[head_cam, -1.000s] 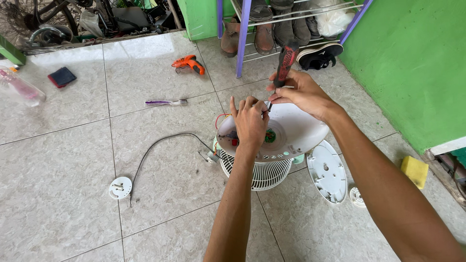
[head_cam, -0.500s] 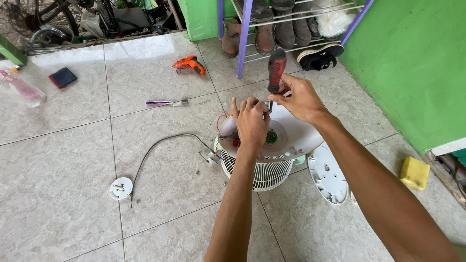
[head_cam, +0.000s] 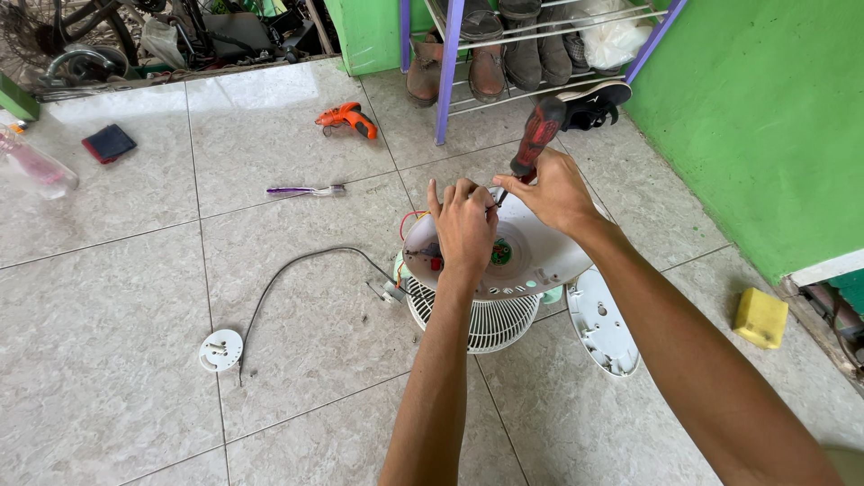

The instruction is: The person repairs a disassembled electric fan by connecting wires to the internal motor and switch assembly. They use a screwdriver to tighten connections and handle the power cord and plug while working on the floor.

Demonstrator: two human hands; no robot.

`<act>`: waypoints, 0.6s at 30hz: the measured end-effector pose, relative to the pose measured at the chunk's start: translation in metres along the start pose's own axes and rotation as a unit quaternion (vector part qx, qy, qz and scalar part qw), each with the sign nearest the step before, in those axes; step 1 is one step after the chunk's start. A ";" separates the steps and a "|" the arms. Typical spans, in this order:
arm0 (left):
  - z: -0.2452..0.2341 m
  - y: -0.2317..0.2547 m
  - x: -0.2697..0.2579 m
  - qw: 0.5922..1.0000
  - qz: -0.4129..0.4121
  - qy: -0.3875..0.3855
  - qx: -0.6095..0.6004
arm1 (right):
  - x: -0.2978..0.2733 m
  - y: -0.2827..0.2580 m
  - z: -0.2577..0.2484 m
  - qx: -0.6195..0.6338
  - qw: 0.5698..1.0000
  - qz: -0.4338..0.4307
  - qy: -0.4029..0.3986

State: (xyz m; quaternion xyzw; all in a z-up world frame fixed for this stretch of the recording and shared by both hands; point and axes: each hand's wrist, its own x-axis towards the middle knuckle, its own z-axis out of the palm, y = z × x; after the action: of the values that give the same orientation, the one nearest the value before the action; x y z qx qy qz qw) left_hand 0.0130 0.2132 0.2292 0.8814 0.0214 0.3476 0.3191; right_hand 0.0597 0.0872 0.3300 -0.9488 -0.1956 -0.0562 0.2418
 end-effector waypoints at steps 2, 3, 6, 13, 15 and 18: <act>-0.002 0.000 0.000 1.000 -0.003 -0.004 0.002 | -0.001 -0.002 -0.001 0.038 0.999 0.000 0.005; -0.002 -0.001 0.000 1.000 -0.005 -0.009 0.003 | 0.000 -0.001 -0.001 0.108 0.994 0.023 -0.025; -0.002 0.000 0.000 1.000 -0.008 -0.012 0.001 | 0.005 0.005 0.001 0.266 0.958 0.044 -0.098; 0.001 0.000 0.000 1.000 -0.005 -0.009 0.005 | 0.003 0.006 -0.003 0.162 0.982 0.017 -0.093; 0.001 0.000 -0.001 1.000 -0.003 -0.007 0.004 | -0.004 -0.001 0.000 0.117 0.991 0.012 -0.062; -0.002 0.002 0.001 1.000 -0.007 -0.012 0.008 | -0.008 -0.010 0.005 0.111 0.993 0.023 -0.032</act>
State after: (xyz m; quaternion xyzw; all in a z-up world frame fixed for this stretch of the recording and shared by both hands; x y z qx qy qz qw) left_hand 0.0122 0.2130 0.2316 0.8878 0.0265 0.3345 0.3152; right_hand 0.0488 0.0948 0.3282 -0.9217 -0.1861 0.0015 0.3404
